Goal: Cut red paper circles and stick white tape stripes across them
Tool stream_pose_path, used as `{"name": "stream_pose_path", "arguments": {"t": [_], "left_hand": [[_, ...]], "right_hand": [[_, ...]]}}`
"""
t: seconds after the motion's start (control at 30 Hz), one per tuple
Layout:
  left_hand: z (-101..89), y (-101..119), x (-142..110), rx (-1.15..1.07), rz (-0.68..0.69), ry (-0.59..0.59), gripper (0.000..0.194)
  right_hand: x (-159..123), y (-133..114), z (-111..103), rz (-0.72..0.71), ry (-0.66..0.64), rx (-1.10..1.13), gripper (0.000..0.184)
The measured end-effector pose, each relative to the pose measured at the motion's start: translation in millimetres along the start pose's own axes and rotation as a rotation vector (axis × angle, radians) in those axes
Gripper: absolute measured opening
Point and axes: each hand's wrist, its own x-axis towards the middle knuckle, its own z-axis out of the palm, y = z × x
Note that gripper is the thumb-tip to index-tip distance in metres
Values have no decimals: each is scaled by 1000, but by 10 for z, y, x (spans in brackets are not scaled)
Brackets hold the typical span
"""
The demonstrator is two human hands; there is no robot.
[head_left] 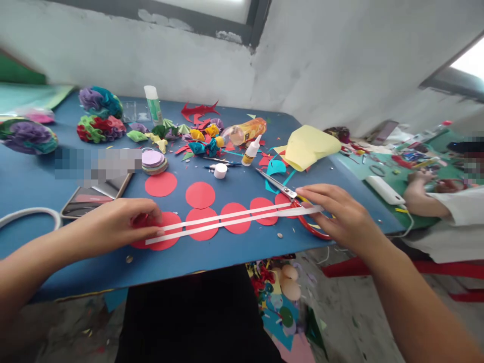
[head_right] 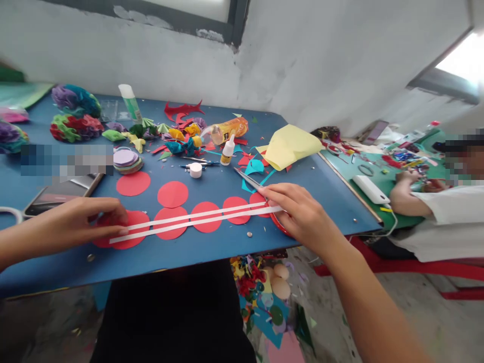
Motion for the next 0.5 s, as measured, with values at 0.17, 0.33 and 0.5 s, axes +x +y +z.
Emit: {"name": "stream_pose_path", "arguments": {"t": [0.17, 0.33, 0.5], "left_hand": [[40, 83, -4, 138, 7, 132, 47], [25, 154, -21, 211, -164, 79, 63], [-106, 265, 28, 303, -282, -21, 50]], "right_hand": [[-75, 74, 59, 86, 0, 27, 49], [-223, 179, 84, 272, -146, 164, 39], [-201, 207, 23, 266, -137, 288, 24]]}}
